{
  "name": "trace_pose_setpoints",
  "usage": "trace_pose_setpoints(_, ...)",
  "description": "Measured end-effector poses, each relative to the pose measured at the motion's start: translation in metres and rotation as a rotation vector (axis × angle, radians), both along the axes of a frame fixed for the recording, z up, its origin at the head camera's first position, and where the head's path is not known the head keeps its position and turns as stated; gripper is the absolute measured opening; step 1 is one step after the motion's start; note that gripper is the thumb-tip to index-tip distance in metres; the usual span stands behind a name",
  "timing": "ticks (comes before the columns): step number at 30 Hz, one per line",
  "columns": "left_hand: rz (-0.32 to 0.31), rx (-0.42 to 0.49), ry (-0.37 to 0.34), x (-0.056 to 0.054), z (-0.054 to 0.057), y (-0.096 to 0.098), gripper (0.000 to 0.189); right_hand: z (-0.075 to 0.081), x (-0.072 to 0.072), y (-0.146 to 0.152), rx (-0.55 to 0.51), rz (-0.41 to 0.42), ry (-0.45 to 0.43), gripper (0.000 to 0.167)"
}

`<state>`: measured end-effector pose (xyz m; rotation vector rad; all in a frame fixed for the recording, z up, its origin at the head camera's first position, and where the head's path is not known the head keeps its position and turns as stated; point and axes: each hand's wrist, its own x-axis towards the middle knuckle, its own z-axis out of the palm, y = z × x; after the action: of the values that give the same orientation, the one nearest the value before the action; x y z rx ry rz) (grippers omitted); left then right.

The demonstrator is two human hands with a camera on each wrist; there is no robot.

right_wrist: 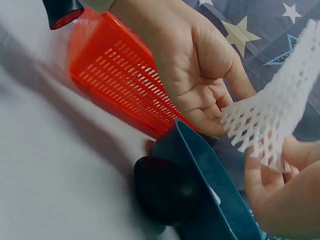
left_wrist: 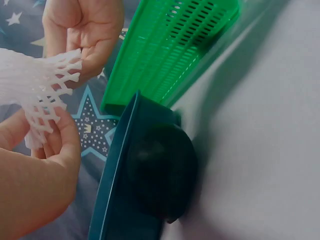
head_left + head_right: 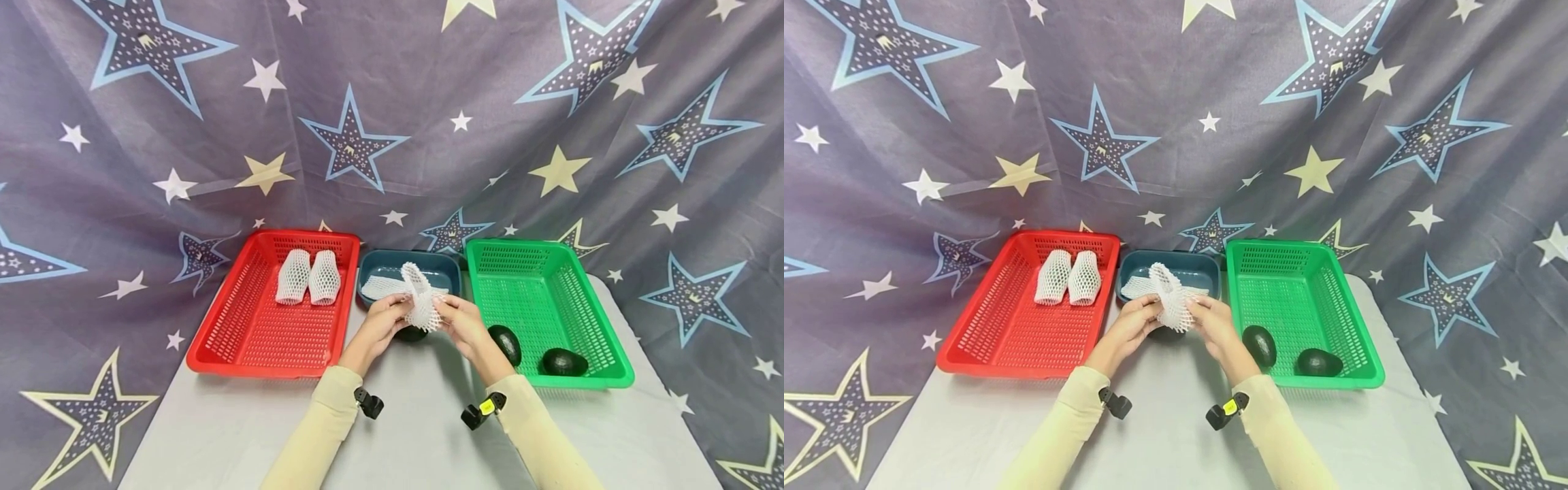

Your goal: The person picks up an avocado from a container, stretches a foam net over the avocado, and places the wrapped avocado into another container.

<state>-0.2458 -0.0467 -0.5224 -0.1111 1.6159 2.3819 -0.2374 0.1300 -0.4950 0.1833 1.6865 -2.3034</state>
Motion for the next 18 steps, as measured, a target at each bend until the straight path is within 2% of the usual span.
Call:
trace_pose_setpoints(4, 0.051, -0.049, -0.001, 0.001, 0.001, -0.003, 0.031, -0.009, 0.001, 0.000, 0.044, -0.105, -0.012, 0.016)
trace_pose_setpoints(8, 0.089, -0.120, -0.009, 0.002, -0.006, -0.005, 0.028, -0.023, 0.005, -0.003, 0.092, -0.190, -0.016, 0.007)
trace_pose_setpoints(12, 0.117, -0.190, -0.008, 0.005, -0.016, -0.004, 0.028, -0.038, 0.012, -0.008, 0.116, -0.244, -0.023, 0.007)
trace_pose_setpoints(18, 0.148, -0.248, -0.046, 0.008, -0.027, -0.001, 0.025, -0.055, 0.017, -0.009, 0.149, -0.274, -0.037, 0.009)
